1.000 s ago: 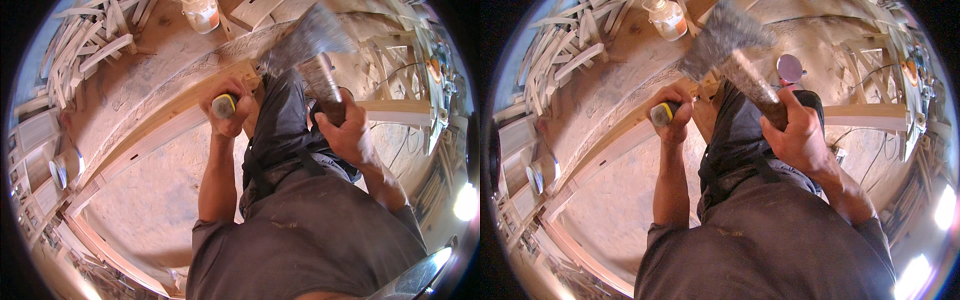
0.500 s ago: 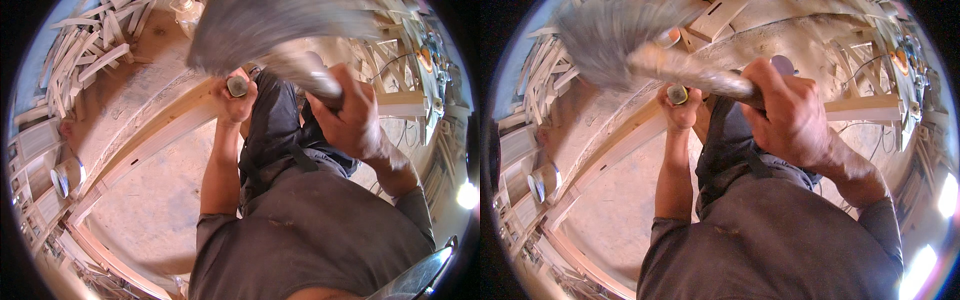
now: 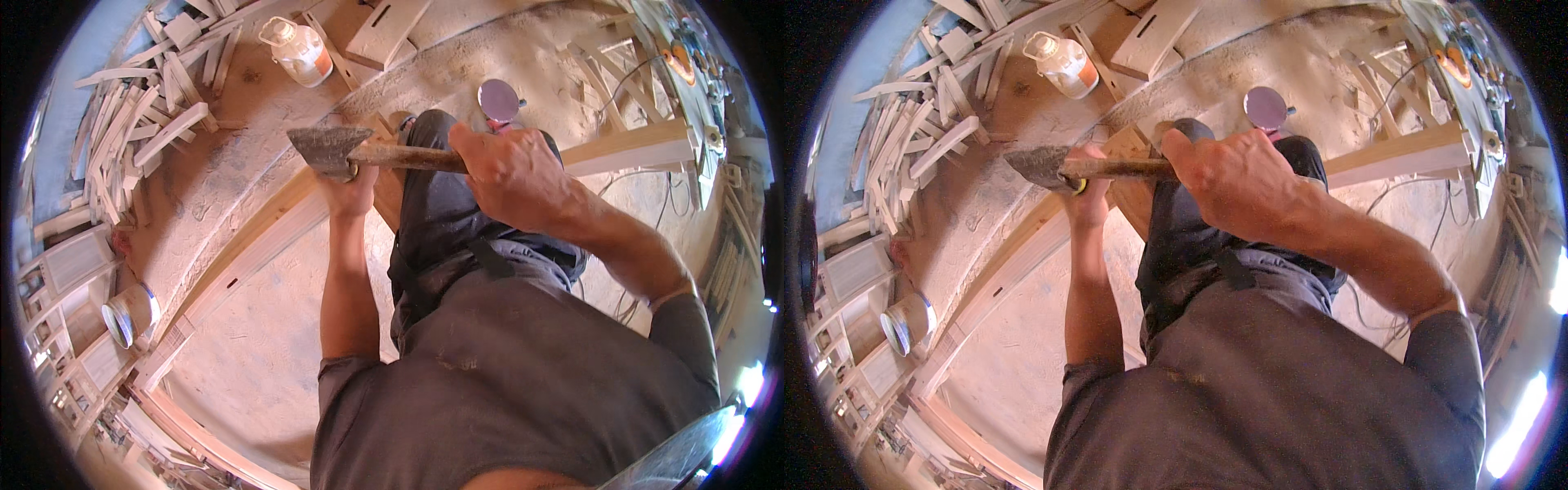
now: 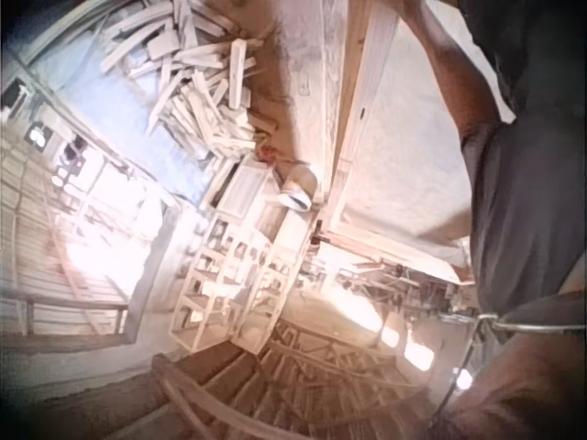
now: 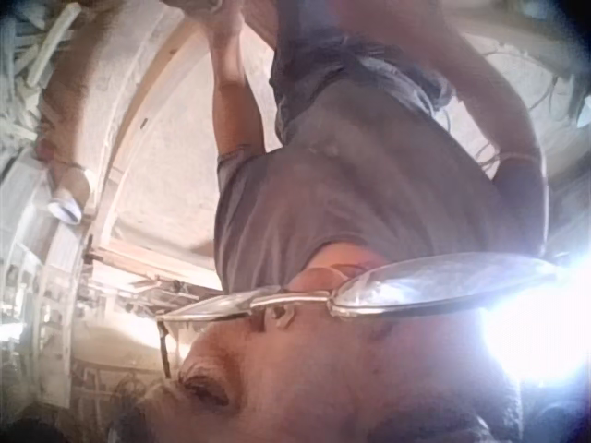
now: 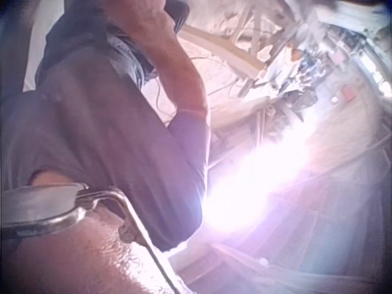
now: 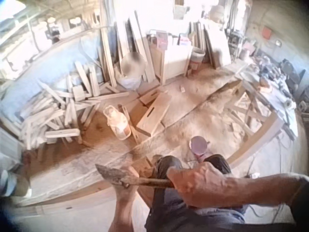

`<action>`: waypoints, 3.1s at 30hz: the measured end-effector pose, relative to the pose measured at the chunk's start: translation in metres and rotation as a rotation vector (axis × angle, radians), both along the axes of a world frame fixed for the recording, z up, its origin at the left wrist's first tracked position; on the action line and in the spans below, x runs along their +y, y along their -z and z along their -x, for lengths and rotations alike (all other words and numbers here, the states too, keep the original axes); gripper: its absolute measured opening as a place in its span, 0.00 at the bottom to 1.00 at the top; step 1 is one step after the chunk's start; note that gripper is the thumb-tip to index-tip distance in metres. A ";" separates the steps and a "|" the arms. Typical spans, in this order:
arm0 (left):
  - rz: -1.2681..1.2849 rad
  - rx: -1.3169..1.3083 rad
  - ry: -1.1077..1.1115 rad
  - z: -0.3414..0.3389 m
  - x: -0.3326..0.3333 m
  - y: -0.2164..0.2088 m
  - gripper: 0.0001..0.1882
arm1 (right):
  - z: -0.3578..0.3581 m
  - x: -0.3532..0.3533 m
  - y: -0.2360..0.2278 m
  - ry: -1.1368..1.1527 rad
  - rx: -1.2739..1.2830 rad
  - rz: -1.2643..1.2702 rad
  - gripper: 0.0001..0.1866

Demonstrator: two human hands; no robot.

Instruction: The person chisels a wooden joint using a chisel and a hammer, striking the chisel head repeatedly to remove wood material.

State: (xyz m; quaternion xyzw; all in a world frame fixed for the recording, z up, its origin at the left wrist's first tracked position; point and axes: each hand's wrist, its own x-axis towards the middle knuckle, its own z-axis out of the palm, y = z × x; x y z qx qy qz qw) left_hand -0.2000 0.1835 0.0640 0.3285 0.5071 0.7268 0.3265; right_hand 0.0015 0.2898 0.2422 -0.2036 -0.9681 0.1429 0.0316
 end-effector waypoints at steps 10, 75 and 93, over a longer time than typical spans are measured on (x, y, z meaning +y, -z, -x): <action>-0.124 -0.373 -0.618 0.095 -0.127 0.016 0.03 | -0.073 -0.018 0.048 0.560 -0.183 0.357 0.18; 0.057 -0.227 -0.184 0.054 -0.010 -0.086 0.10 | -0.051 0.073 0.110 0.911 -0.118 1.160 0.24; 0.076 -0.242 -0.536 0.025 0.052 -0.058 0.10 | -0.053 0.058 0.097 0.777 -0.158 1.021 0.29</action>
